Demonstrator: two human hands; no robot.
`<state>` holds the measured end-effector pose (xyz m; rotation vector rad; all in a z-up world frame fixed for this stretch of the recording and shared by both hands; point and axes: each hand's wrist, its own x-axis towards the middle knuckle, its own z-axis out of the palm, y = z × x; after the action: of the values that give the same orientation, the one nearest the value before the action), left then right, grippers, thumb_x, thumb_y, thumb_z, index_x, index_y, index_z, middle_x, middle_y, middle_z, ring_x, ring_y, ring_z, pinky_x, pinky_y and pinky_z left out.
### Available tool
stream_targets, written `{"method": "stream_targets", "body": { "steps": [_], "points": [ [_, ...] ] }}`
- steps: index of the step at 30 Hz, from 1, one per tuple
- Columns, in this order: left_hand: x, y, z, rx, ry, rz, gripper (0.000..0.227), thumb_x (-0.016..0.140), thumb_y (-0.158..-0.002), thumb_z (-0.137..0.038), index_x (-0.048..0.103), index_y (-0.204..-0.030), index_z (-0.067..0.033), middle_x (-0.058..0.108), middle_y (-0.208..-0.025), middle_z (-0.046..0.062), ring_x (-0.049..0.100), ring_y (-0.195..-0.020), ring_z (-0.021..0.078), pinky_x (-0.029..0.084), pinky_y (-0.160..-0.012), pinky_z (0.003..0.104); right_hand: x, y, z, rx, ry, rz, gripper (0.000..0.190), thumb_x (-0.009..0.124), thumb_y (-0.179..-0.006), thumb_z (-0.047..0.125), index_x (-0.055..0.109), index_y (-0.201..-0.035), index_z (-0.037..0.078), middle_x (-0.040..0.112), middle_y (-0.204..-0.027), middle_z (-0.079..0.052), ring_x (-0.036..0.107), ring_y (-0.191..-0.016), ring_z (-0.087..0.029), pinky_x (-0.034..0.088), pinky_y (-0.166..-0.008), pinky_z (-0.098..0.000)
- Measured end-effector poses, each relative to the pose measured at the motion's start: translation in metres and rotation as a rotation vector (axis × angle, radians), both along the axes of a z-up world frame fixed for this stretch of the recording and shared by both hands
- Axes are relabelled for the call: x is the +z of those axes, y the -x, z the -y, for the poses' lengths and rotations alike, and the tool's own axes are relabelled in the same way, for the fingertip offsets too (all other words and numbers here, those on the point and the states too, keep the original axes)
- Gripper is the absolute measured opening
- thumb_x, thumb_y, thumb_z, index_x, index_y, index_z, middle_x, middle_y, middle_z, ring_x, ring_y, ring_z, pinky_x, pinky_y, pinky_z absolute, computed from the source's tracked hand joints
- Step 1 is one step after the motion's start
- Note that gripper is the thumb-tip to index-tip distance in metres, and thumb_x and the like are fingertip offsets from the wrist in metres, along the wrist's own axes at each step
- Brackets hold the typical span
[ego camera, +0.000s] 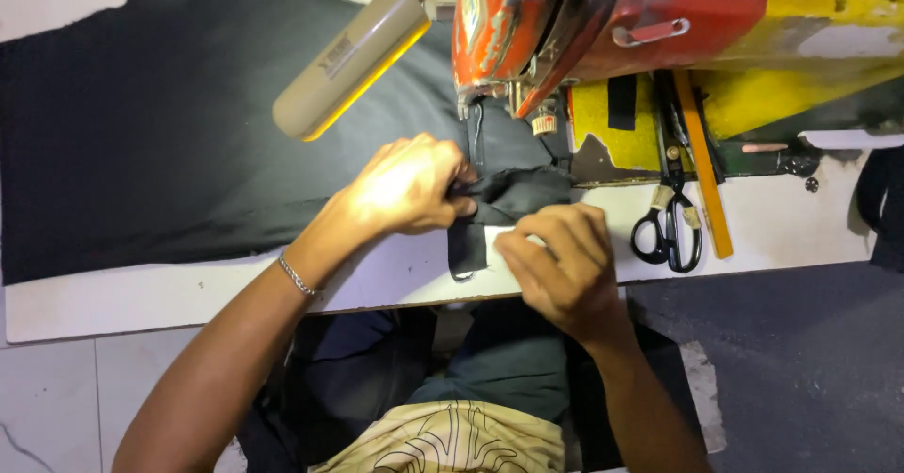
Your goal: Cutting fabric and sewing pocket details using a sewing machine and scissors.
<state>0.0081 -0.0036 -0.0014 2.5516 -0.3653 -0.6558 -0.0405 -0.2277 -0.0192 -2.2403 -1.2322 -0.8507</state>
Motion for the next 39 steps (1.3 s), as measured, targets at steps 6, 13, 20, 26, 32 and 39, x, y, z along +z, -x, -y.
{"method": "stream_targets", "body": {
  "steps": [6,13,20,26,32,39],
  "points": [
    [0.007,-0.007,0.005,0.002,-0.02,-0.045,0.039,0.08,-0.078,-0.042,0.078,-0.107,-0.017,0.077,-0.096,0.015,0.074,-0.101,0.0392,0.058,-0.086,0.052,0.005,-0.007,-0.017,0.065,0.036,-0.045,0.009,0.07,-0.098,0.01,0.071,-0.089,0.01,0.058,-0.082,-0.003,0.06,-0.076,-0.023,0.047,-0.076,-0.0367],
    [0.004,-0.009,0.006,0.006,-0.003,-0.051,0.039,0.08,-0.08,-0.04,0.078,-0.11,-0.0157,0.077,-0.098,0.015,0.074,-0.101,0.0391,0.058,-0.087,0.053,0.007,-0.007,-0.02,0.075,0.202,0.073,0.018,0.059,-0.102,0.003,0.066,-0.086,0.007,0.048,-0.078,-0.005,0.053,-0.073,-0.024,0.046,-0.074,-0.0377],
    [0.009,0.02,-0.001,-0.027,0.051,0.057,0.039,0.074,-0.085,-0.043,0.077,-0.11,-0.013,0.077,-0.099,0.019,0.073,-0.1,0.0408,0.058,-0.086,0.056,0.0,-0.004,-0.023,0.015,0.242,0.091,0.021,0.051,-0.104,0.005,0.063,-0.087,0.005,0.045,-0.075,-0.005,0.05,-0.068,-0.025,0.047,-0.074,-0.0391],
    [0.0,0.042,-0.004,-0.044,0.184,0.206,0.022,0.065,-0.088,-0.032,0.074,-0.097,-0.0139,0.072,-0.095,0.009,0.069,-0.096,0.0361,0.059,-0.08,0.052,0.002,-0.001,-0.023,0.002,0.298,0.071,0.021,0.049,-0.104,0.004,0.059,-0.085,0.004,0.042,-0.074,-0.006,0.05,-0.068,-0.027,0.046,-0.074,-0.041],
    [0.013,0.066,0.003,-0.138,0.134,0.326,0.037,0.071,-0.083,-0.039,0.074,-0.106,-0.0106,0.069,-0.104,0.012,0.066,-0.1,0.0371,0.055,-0.081,0.052,0.018,0.012,-0.01,-0.009,0.313,0.003,0.015,0.056,-0.101,0.006,0.059,-0.086,0.006,0.043,-0.076,-0.006,0.051,-0.071,-0.026,0.046,-0.077,-0.0419],
    [0.001,0.127,0.02,-0.163,-0.216,0.636,0.082,0.069,-0.077,-0.073,0.057,-0.138,-0.0197,0.051,-0.143,0.016,0.048,-0.127,0.0343,0.041,-0.098,0.052,0.067,0.037,0.022,-0.22,0.146,-0.258,0.008,0.069,-0.097,0.005,0.074,-0.102,0.001,0.066,-0.091,-0.011,0.061,-0.08,-0.027,0.051,-0.079,-0.042]
  ]
}}
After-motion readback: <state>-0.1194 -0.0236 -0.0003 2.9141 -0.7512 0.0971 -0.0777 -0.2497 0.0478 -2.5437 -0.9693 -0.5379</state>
